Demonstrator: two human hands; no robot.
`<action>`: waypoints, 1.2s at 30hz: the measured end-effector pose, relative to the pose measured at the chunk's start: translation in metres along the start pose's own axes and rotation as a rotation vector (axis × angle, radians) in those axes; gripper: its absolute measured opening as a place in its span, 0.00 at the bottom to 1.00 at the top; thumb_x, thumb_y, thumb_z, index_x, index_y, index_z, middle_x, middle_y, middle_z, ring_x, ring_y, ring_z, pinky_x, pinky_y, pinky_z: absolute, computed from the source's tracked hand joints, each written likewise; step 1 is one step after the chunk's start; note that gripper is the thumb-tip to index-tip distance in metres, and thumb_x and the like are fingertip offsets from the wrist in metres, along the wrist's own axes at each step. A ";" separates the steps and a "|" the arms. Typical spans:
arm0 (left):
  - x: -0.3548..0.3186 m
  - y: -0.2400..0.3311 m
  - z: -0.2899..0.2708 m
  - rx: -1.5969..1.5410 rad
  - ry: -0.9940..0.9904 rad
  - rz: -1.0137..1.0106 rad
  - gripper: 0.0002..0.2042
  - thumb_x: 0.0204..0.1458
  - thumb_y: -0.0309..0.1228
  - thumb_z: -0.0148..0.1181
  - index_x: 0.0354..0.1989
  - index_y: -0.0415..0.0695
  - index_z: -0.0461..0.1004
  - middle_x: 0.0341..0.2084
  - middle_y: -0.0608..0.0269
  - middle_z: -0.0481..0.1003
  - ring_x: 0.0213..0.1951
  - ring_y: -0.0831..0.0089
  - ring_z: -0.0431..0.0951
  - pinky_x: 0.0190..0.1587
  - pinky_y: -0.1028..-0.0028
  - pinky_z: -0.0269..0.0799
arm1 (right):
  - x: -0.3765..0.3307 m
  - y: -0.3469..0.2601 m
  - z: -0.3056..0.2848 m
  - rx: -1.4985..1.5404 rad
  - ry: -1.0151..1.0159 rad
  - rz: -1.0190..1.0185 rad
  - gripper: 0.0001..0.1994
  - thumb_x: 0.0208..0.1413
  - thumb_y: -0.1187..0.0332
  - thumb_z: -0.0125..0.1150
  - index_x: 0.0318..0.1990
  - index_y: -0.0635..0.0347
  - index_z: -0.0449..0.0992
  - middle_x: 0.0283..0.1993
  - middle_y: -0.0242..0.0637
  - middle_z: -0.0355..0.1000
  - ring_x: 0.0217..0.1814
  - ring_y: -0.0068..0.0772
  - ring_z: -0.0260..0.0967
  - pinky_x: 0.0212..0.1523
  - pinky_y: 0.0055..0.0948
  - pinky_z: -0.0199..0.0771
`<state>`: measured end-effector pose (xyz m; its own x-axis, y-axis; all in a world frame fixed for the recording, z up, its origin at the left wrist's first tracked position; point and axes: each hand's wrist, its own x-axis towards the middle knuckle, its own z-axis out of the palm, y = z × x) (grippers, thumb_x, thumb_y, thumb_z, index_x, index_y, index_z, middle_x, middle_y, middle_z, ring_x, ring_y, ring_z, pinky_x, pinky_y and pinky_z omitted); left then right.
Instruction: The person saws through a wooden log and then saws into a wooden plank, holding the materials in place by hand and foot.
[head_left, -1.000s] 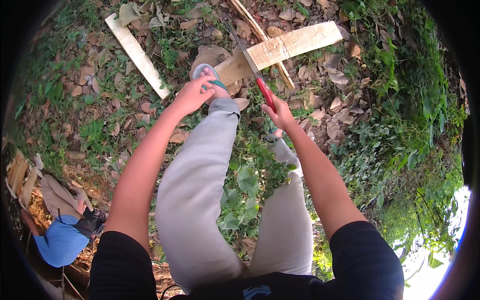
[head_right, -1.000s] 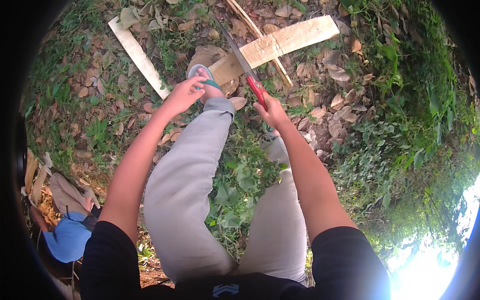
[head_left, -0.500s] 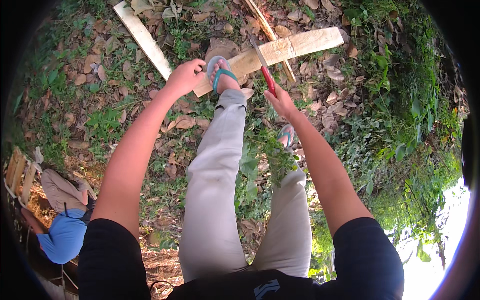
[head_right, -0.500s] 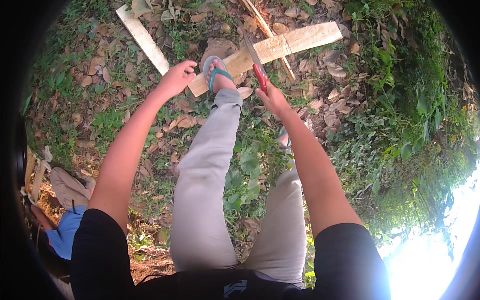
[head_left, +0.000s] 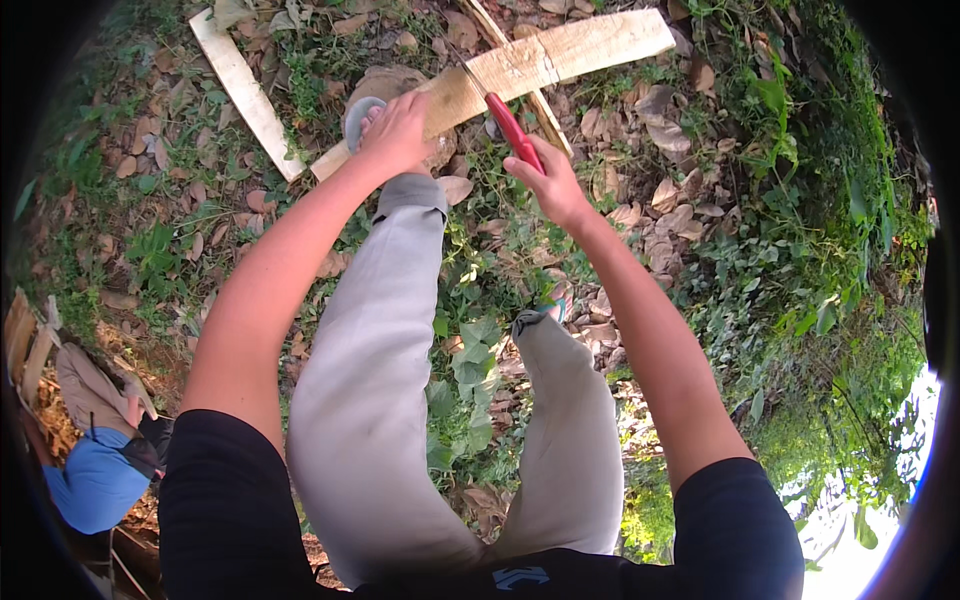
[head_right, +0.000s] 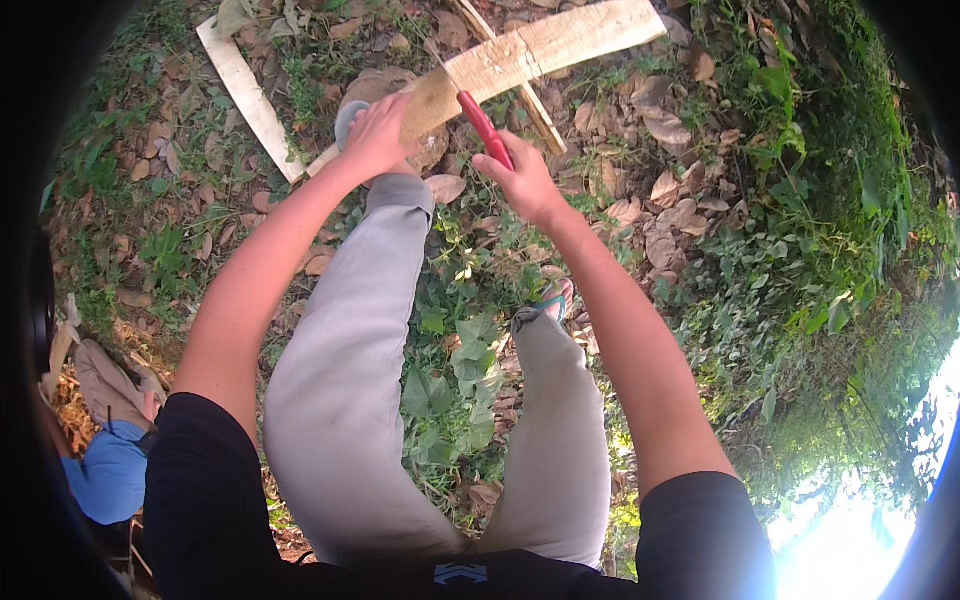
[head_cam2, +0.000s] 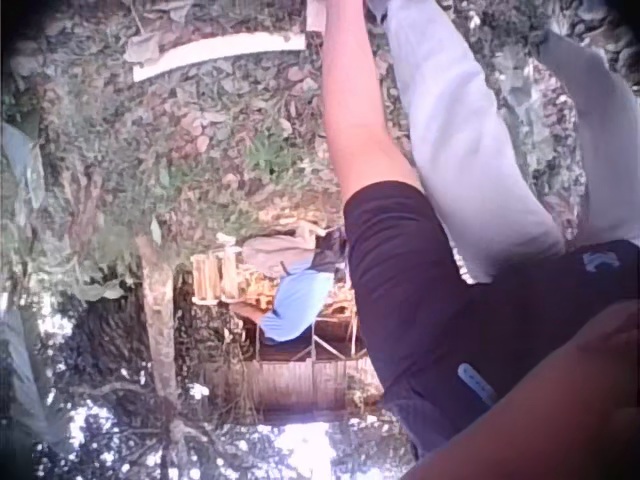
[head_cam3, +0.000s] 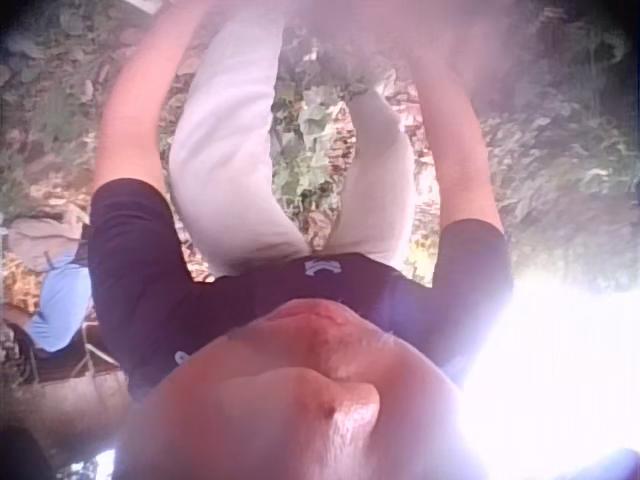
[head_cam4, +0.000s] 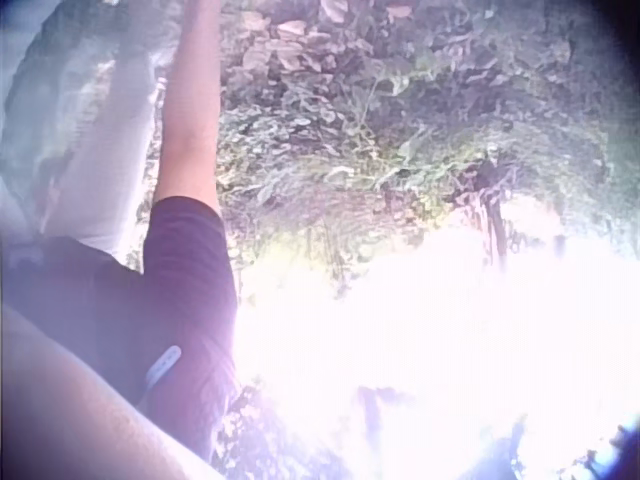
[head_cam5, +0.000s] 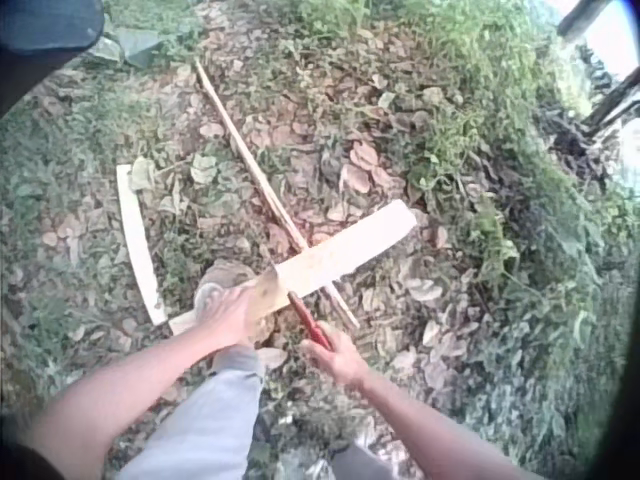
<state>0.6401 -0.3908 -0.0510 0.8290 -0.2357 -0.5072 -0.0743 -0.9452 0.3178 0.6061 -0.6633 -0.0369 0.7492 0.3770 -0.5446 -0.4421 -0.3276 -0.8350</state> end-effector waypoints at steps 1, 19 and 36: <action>0.005 -0.005 0.009 0.011 0.048 0.012 0.39 0.47 0.35 0.72 0.68 0.37 0.61 0.66 0.47 0.64 0.67 0.48 0.64 0.69 0.56 0.62 | 0.003 -0.002 -0.002 0.023 -0.056 -0.043 0.19 0.59 0.54 0.62 0.44 0.63 0.72 0.30 0.40 0.69 0.33 0.36 0.65 0.39 0.37 0.68; 0.031 -0.034 0.022 0.124 -0.077 -0.022 0.46 0.46 0.45 0.72 0.72 0.40 0.58 0.63 0.51 0.70 0.66 0.55 0.67 0.68 0.56 0.57 | 0.018 -0.016 -0.042 -0.114 -0.326 0.144 0.23 0.71 0.44 0.49 0.46 0.57 0.68 0.35 0.33 0.68 0.30 0.23 0.63 0.31 0.28 0.67; -0.018 0.026 0.008 -0.739 -0.153 -0.092 0.14 0.64 0.43 0.60 0.46 0.44 0.80 0.34 0.62 0.84 0.38 0.73 0.84 0.45 0.73 0.77 | -0.020 0.012 0.054 -0.168 0.381 0.221 0.14 0.60 0.62 0.66 0.45 0.62 0.73 0.37 0.50 0.74 0.41 0.51 0.72 0.45 0.47 0.71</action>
<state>0.6186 -0.4131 -0.0399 0.7240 -0.2426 -0.6458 0.4265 -0.5783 0.6954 0.5589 -0.6275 -0.0398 0.7878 -0.0517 -0.6137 -0.5488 -0.5113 -0.6614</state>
